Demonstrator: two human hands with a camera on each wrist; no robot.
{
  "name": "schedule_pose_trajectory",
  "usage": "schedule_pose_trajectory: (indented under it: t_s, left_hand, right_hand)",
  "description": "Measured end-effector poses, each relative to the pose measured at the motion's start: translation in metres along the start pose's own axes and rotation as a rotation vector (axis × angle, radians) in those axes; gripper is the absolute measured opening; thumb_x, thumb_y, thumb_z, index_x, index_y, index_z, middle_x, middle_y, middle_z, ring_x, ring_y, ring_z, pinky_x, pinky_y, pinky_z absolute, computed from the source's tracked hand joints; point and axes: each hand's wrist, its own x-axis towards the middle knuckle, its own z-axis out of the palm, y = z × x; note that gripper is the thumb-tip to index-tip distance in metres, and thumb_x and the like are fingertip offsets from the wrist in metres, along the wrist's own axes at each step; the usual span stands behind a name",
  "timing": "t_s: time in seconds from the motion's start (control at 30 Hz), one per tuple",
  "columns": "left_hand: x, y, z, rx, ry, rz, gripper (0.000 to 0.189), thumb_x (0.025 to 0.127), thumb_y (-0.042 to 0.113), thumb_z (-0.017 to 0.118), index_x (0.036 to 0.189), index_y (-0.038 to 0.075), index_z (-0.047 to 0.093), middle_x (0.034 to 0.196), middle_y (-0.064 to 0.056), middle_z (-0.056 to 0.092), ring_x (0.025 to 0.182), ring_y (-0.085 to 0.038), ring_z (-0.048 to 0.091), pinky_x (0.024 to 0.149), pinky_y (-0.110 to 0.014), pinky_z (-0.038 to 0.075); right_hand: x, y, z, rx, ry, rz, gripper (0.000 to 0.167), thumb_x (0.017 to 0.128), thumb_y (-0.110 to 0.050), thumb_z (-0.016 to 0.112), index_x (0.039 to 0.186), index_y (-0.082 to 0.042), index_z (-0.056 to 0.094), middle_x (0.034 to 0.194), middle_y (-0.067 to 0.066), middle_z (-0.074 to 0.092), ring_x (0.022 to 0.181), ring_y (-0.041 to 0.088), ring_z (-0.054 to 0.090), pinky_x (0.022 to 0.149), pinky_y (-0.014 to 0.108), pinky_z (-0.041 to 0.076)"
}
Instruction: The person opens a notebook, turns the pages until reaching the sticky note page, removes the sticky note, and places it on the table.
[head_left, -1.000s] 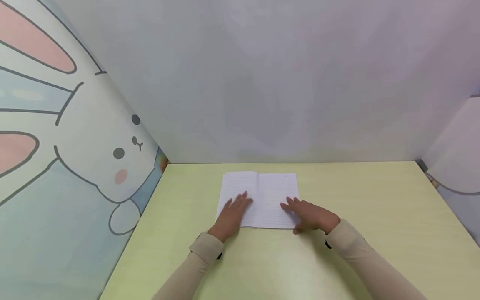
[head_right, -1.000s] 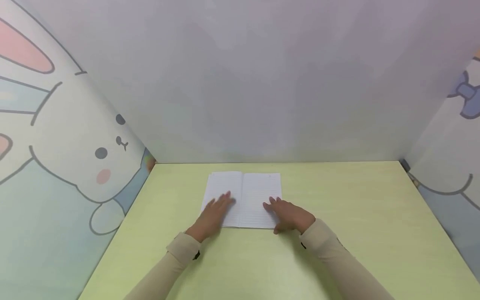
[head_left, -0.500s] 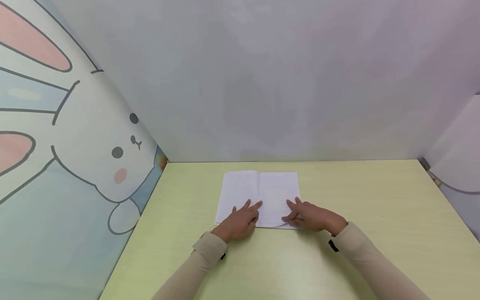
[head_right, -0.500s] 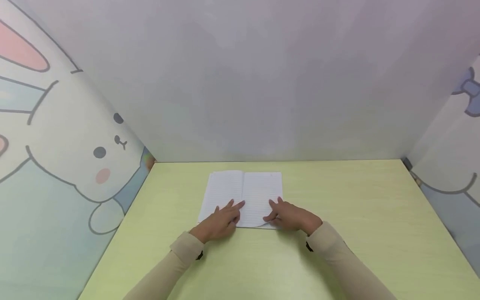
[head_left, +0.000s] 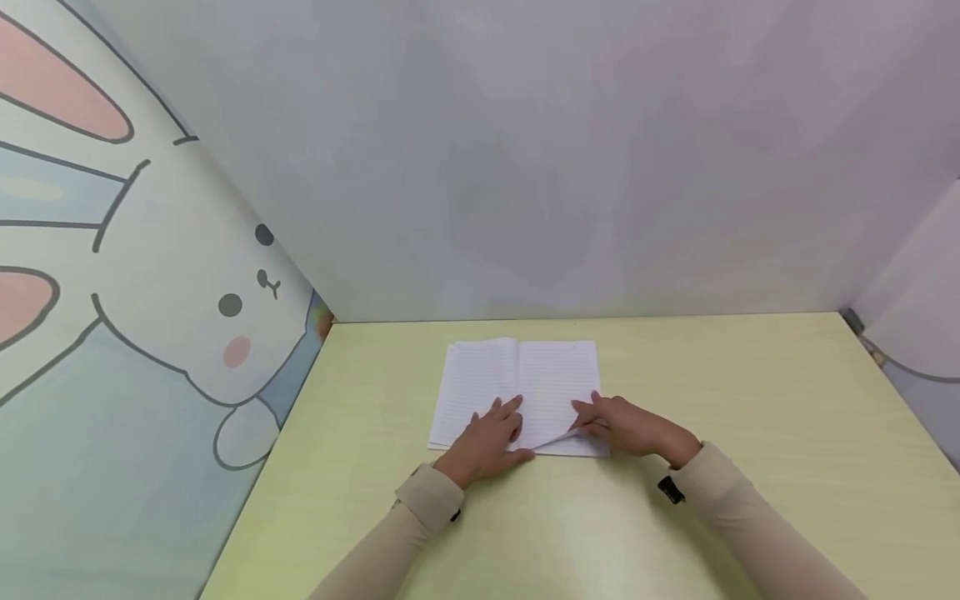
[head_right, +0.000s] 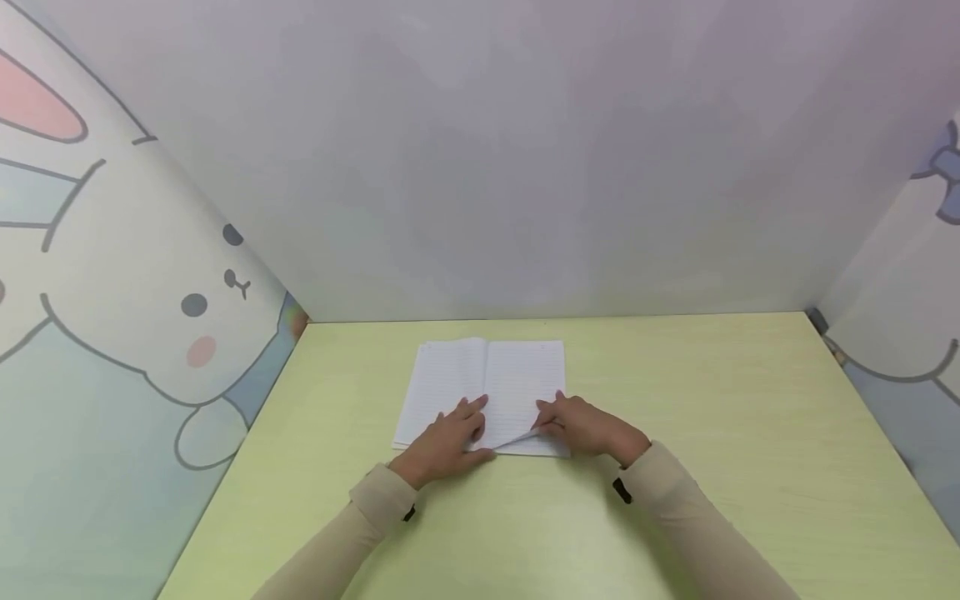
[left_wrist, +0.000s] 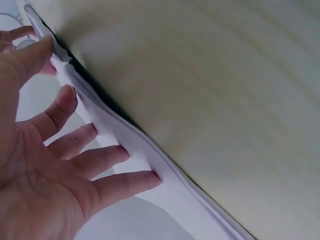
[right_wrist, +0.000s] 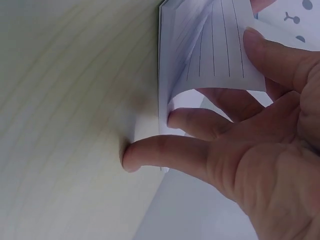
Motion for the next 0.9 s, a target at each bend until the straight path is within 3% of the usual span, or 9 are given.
schedule_pose_trajectory:
  t_s: [0.13,0.27,0.4,0.5,0.6,0.67,0.77,0.9]
  left_hand:
    - [0.001,0.000,0.000,0.014,0.007,0.001,0.040,0.095,0.049,0.064,0.085,0.014,0.047,0.163,-0.006,0.038,0.147,-0.043,0.039,0.105,-0.067,0.043]
    - [0.002,0.000,0.000,0.003,0.009,0.001,0.040,0.096,0.049,0.063,0.084,0.013,0.050,0.162,-0.006,0.039,0.146,-0.042,0.041,0.104,-0.066,0.044]
    - [0.005,0.000,0.003,0.014,0.019,-0.002,0.033,0.099,0.041,0.060,0.083,0.015,0.049,0.160,-0.007,0.044,0.142,-0.043,0.046,0.101,-0.062,0.048]
    - [0.007,0.003,0.005,0.067,0.043,0.012,0.026,0.098,0.033,0.060,0.083,0.016,0.048,0.155,-0.009,0.050,0.129,-0.042,0.059,0.087,-0.051,0.056]
    - [0.009,0.007,0.007,0.140,0.090,0.026,0.020,0.094,0.027,0.061,0.083,0.016,0.051,0.146,-0.008,0.059,0.108,-0.035,0.069,0.068,-0.038,0.053]
    - [0.010,0.009,0.009,0.166,0.124,0.011,0.015,0.092,0.025,0.060,0.082,0.015,0.054,0.140,-0.006,0.064,0.097,-0.030,0.070,0.062,-0.035,0.050]
    - [0.011,0.010,0.012,0.149,0.188,-0.028,0.010,0.090,0.022,0.061,0.085,0.013,0.058,0.110,-0.007,0.075,0.077,-0.022,0.070,0.059,-0.034,0.050]
    - [0.009,0.009,0.015,0.052,0.268,-0.106,0.011,0.089,0.020,0.064,0.083,0.011,0.059,0.074,-0.004,0.070,0.056,-0.014,0.058,0.051,-0.033,0.047]
  right_hand:
    - [-0.002,-0.002,0.000,-0.003,0.039,0.029,0.028,0.100,-0.013,0.059,0.125,-0.003,0.067,0.150,0.038,0.042,0.143,0.057,0.032,0.114,0.065,0.030]
    - [-0.003,-0.004,0.002,0.020,0.065,0.100,0.062,0.097,-0.024,0.066,0.149,0.002,0.042,0.159,0.040,0.018,0.148,0.058,0.018,0.115,0.067,0.028]
    - [-0.003,-0.004,0.005,0.051,0.098,0.143,0.087,0.095,-0.030,0.069,0.158,0.002,0.018,0.162,0.040,0.006,0.150,0.058,0.011,0.116,0.069,0.023]
    - [-0.002,-0.003,0.007,0.066,0.131,0.179,0.097,0.096,-0.031,0.068,0.159,0.004,0.003,0.161,0.042,0.000,0.150,0.057,0.007,0.118,0.068,0.020]
    - [-0.002,-0.003,0.009,0.078,0.155,0.224,0.102,0.097,-0.030,0.067,0.156,0.010,-0.006,0.161,0.041,0.000,0.151,0.055,0.010,0.119,0.065,0.021]
    - [-0.002,-0.005,0.011,0.080,0.156,0.249,0.103,0.096,-0.028,0.068,0.154,0.014,-0.007,0.162,0.040,0.001,0.151,0.053,0.013,0.119,0.064,0.022]
    - [-0.001,-0.008,0.017,0.028,0.112,0.255,0.102,0.092,-0.027,0.074,0.154,0.015,0.005,0.163,0.037,0.009,0.151,0.052,0.020,0.115,0.069,0.027]
    - [0.004,-0.014,0.027,-0.107,0.026,0.274,0.097,0.086,-0.030,0.080,0.155,0.007,0.024,0.165,0.028,0.017,0.153,0.048,0.020,0.103,0.083,0.023]
